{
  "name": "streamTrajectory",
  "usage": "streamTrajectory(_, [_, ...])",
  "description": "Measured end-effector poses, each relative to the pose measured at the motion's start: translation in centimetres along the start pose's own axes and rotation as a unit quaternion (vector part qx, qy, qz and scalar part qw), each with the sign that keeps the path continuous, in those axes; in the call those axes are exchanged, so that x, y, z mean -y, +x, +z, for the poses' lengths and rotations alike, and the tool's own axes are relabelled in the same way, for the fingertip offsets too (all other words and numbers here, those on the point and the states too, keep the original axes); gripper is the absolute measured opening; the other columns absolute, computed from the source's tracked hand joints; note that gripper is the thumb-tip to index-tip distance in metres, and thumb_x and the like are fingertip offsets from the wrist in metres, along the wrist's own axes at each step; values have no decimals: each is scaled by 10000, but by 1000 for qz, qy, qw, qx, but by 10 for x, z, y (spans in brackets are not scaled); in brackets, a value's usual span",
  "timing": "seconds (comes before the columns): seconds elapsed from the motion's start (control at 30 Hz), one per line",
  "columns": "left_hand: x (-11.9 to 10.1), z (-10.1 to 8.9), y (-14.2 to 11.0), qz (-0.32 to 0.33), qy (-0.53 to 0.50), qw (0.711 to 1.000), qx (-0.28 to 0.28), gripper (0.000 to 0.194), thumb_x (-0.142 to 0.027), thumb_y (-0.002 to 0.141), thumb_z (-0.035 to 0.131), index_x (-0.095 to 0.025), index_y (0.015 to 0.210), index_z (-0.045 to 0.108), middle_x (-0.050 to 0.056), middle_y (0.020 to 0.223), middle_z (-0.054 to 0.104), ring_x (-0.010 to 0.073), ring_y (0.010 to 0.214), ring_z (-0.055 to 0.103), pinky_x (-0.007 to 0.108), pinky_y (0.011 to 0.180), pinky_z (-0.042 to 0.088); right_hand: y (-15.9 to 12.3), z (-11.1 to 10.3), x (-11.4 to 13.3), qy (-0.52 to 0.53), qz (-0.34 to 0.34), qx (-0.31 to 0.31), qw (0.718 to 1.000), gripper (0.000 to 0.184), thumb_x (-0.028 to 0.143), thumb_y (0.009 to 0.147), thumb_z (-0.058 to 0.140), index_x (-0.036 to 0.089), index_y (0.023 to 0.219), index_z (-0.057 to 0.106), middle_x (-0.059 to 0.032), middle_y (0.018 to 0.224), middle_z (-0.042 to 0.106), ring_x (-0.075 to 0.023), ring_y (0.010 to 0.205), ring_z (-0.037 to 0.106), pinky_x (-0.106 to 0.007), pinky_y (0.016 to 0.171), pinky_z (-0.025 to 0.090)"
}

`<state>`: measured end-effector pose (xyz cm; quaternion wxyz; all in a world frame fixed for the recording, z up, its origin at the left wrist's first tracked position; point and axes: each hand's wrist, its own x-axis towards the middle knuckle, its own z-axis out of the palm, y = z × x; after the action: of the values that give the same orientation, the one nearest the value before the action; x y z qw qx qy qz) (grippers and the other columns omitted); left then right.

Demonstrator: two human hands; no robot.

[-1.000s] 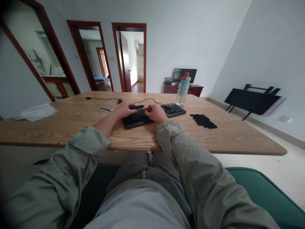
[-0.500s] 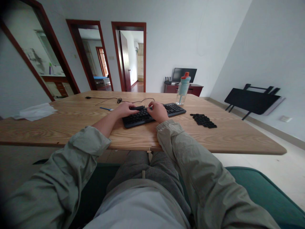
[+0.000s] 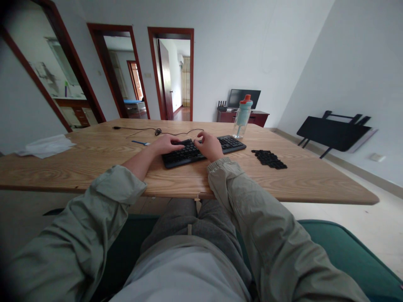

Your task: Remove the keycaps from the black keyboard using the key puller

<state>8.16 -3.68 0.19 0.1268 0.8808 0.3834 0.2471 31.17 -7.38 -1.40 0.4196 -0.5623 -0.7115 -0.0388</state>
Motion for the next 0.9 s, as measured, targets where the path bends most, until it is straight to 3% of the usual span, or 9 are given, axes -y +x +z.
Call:
streamTrajectory(0.2, [1,1,2,-23,-7,1000,-4,519,-533,792,659,-172,1156,736,31,795,717,147,660,593,250,596,401,1,1,-1,15,-30,-5,999,342,392,852,593,188,1118,662,2,719,592,-166,658,548,-281,636,374])
streamTrajectory(0.43, [2,1,2,-16,-3,1000,-7,480,-525,799,657,-183,1121,751,20,753,706,142,656,588,244,602,404,-3,0,4,-6,-114,63,991,345,302,873,579,204,1184,692,-35,818,654,-183,751,575,-290,718,406])
streamTrajectory(0.9, [-1,1,1,-11,-14,1000,0,466,-504,783,689,-168,1098,761,28,759,714,144,657,590,252,623,420,-4,-2,7,-65,-128,84,986,261,262,885,559,210,1091,712,-67,955,698,-206,832,607,-299,761,424])
